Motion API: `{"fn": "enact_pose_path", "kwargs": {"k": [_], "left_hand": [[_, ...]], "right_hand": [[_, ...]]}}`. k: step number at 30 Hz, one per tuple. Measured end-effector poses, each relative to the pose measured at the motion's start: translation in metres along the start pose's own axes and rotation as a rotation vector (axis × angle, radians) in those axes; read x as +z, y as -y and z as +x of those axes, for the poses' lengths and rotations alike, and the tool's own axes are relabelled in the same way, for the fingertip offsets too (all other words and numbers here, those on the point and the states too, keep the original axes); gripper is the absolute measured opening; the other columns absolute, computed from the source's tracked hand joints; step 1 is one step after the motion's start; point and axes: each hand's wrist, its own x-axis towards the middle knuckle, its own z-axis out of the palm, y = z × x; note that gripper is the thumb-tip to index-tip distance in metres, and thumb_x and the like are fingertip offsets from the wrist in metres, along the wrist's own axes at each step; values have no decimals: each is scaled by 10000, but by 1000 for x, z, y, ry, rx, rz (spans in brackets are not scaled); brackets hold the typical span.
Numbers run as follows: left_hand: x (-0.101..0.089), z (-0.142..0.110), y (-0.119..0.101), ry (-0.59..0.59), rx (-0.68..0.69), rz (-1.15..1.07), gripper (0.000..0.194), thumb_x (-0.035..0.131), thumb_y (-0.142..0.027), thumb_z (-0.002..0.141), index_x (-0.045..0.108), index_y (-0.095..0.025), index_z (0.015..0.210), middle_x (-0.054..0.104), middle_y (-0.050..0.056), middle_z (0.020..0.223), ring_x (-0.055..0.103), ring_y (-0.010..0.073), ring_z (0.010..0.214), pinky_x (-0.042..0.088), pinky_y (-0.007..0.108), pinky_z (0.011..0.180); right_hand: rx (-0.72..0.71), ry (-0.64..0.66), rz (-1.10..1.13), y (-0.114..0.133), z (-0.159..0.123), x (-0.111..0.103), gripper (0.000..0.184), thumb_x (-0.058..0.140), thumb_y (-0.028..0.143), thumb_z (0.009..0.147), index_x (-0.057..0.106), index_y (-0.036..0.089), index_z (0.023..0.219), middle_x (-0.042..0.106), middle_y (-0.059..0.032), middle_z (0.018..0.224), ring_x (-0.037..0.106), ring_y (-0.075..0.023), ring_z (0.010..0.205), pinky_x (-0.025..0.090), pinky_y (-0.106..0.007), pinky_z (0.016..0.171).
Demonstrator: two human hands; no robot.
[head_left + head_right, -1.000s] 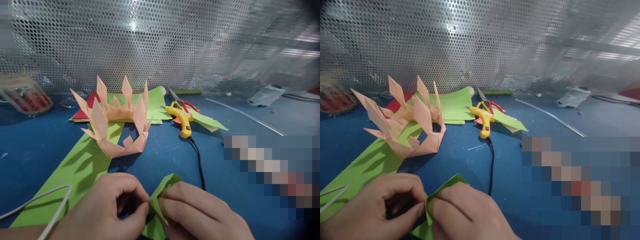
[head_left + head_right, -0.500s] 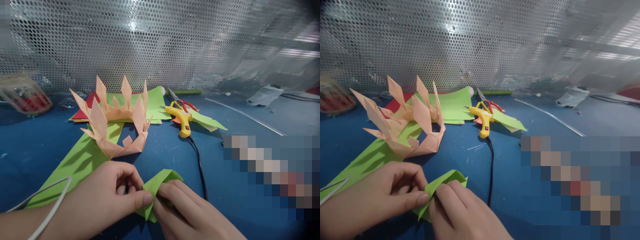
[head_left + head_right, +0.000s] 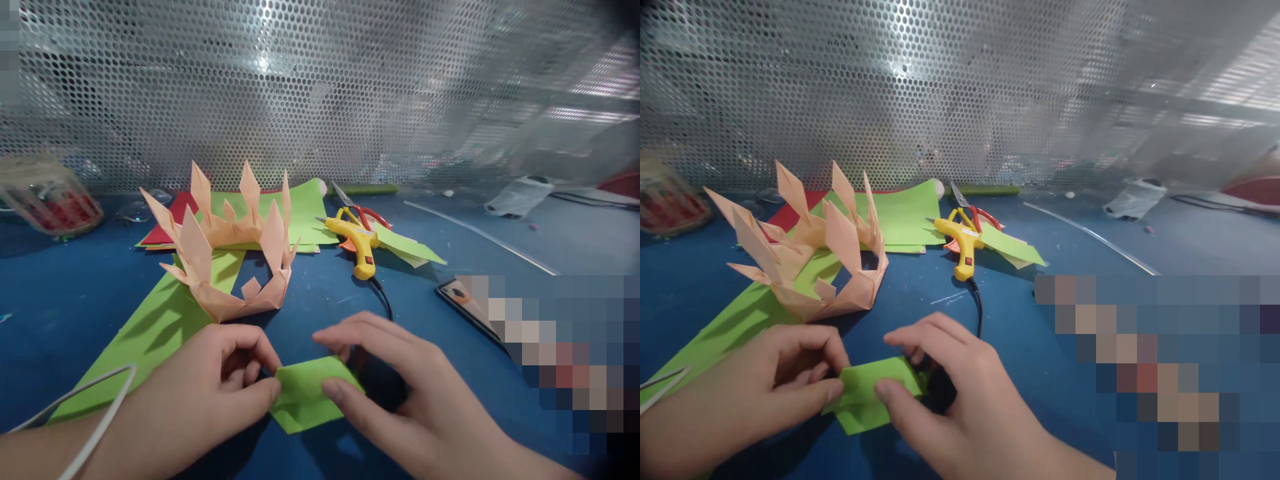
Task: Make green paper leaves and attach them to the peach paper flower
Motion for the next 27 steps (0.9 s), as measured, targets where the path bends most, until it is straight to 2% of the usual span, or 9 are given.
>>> {"fn": "enact_pose_path", "kwargs": {"k": [3, 5, 8, 11, 16, 20, 22, 24, 27], "left_hand": [[3, -7, 3, -80, 105, 37, 174, 537, -394, 753, 586, -228, 737, 480, -50, 639, 447, 147, 588, 364, 263, 544], [5, -11, 8, -116, 170, 52, 189, 531, -408, 811, 604, -236, 787, 561, -23, 752, 530, 167, 676, 422, 269, 602], [8, -14, 13, -82, 172, 84, 172, 613, -414, 822, 652, -246, 831, 581, -42, 713, 537, 155, 650, 410, 244, 572], [7, -11, 10, -74, 145, 91, 189, 671, -425, 782, 697, -242, 821, 553, -63, 599, 512, 146, 591, 397, 231, 544], [2, -6, 1, -101, 115, 57, 255, 661, -471, 782, 742, -242, 860, 585, -52, 585, 565, 164, 633, 441, 230, 581], [-2, -7, -2, -55, 78, 11, 263, 659, -477, 777, 755, -241, 843, 599, -46, 602, 575, 165, 645, 445, 229, 592], [-3, -8, -2, -3, 60, -21, 258, 649, -469, 779, 756, -238, 820, 613, -41, 635, 566, 159, 652, 435, 227, 597], [-4, -9, -3, 66, 39, -54, 256, 627, -452, 792, 754, -229, 802, 619, -39, 672, 543, 145, 652, 418, 222, 605], [-6, -9, -4, 129, 6, -74, 255, 603, -422, 800, 744, -210, 803, 595, -44, 686, 501, 130, 645, 384, 216, 605]], "right_hand": [[132, 116, 104, 1, 0, 4, 165, 655, 207, 839, 775, 210, 953, 731, 2, 727, 662, -117, 598, 541, -179, 558], [208, 200, 158, 2, 0, 6, 189, 640, 215, 841, 798, 216, 945, 742, 0, 715, 639, -119, 577, 516, -183, 533], [295, 283, 228, 3, 2, 6, 211, 627, 248, 845, 817, 218, 930, 750, -13, 709, 616, -127, 564, 496, -195, 520], [320, 285, 277, 2, 3, 7, 226, 642, 283, 831, 820, 212, 951, 763, -38, 738, 641, -155, 603, 510, -222, 542], [377, 245, 330, -1, 1, 8, 267, 658, 324, 820, 813, 212, 1007, 760, -60, 766, 664, -184, 635, 530, -259, 564], [379, 267, 342, 0, 1, 3, 262, 675, 361, 843, 805, 227, 1027, 752, -36, 761, 645, -167, 627, 515, -237, 552], [332, 302, 297, 1, 2, 0, 215, 643, 345, 889, 803, 204, 921, 749, -31, 751, 637, -158, 642, 505, -222, 565], [296, 335, 227, 3, 4, -3, 244, 609, 310, 921, 773, 178, 796, 722, -21, 700, 613, -143, 624, 486, -204, 557], [305, 342, 165, 3, 5, -4, 246, 610, 253, 914, 750, 163, 732, 692, -7, 634, 592, -129, 582, 469, -181, 517]]}}
